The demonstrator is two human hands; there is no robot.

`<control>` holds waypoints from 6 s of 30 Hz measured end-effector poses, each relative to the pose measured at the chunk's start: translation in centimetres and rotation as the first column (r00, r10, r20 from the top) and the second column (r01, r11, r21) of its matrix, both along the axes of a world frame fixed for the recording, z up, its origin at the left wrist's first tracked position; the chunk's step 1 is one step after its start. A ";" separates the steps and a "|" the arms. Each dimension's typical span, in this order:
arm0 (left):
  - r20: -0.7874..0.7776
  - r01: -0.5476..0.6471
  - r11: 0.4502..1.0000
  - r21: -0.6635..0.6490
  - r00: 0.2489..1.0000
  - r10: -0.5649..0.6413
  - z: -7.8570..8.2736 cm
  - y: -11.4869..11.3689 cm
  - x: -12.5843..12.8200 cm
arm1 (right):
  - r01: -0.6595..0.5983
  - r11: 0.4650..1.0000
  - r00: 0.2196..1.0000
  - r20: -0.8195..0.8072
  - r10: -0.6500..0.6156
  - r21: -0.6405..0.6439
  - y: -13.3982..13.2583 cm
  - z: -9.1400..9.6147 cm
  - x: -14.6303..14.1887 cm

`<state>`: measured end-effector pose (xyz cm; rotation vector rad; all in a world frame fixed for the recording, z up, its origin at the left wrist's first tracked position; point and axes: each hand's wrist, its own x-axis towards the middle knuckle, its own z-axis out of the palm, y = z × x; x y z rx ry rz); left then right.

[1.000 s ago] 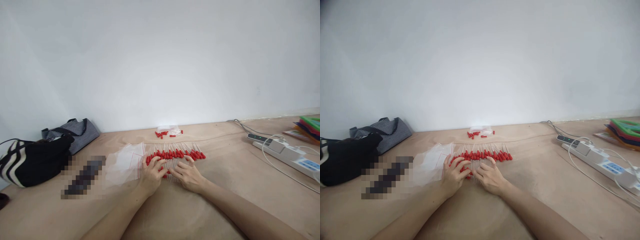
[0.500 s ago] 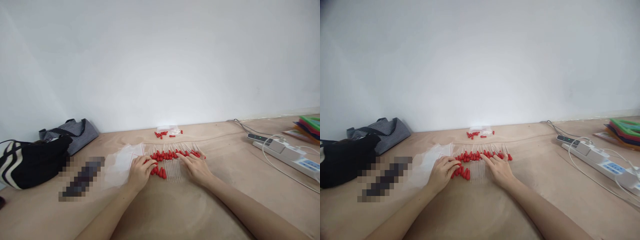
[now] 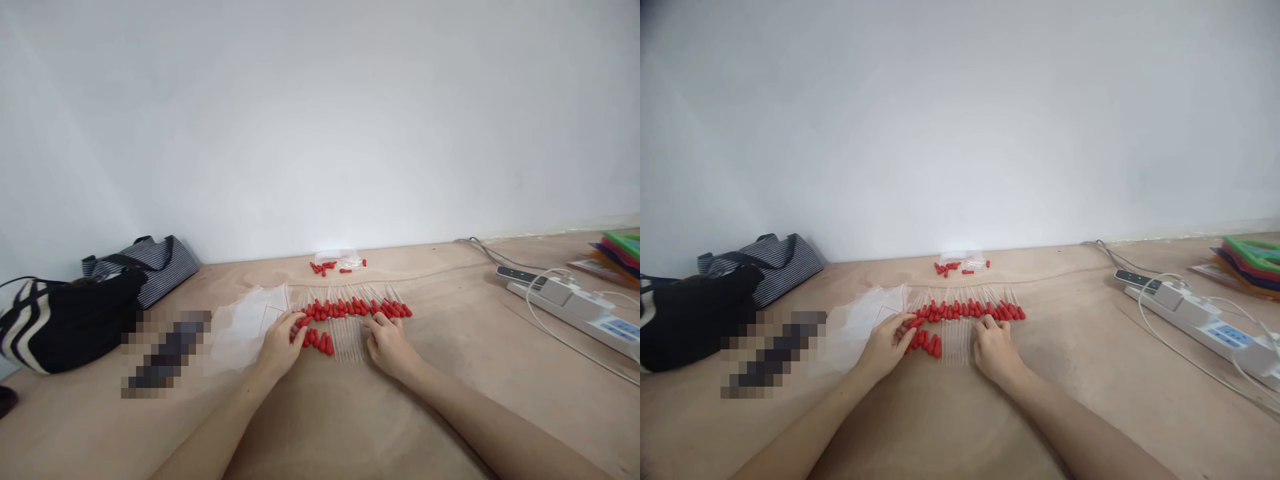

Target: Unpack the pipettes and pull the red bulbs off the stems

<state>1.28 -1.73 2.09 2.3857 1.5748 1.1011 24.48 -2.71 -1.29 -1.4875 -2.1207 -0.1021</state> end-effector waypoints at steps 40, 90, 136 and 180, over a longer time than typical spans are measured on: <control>0.152 0.070 0.995 -0.069 0.987 -0.059 -0.4 -1.2 3.0 | 0.264 0.916 0.957 -0.203 -0.209 0.301 1.6 1.5 3.2; -0.517 0.306 0.860 0.409 0.854 -0.058 0.3 -1.8 3.0 | -0.426 0.802 0.896 0.316 0.312 0.418 -0.6 0.8 -0.9; -0.211 0.203 0.956 0.214 0.965 -0.157 -0.7 -0.7 2.6 | -0.019 0.998 0.998 -0.065 0.015 -0.053 -0.6 -0.3 -0.9; 0.412 0.327 0.912 -0.247 0.887 -0.207 -0.9 -2.0 6.7 | -0.174 0.859 0.946 -0.160 0.281 0.481 -2.2 1.8 -0.7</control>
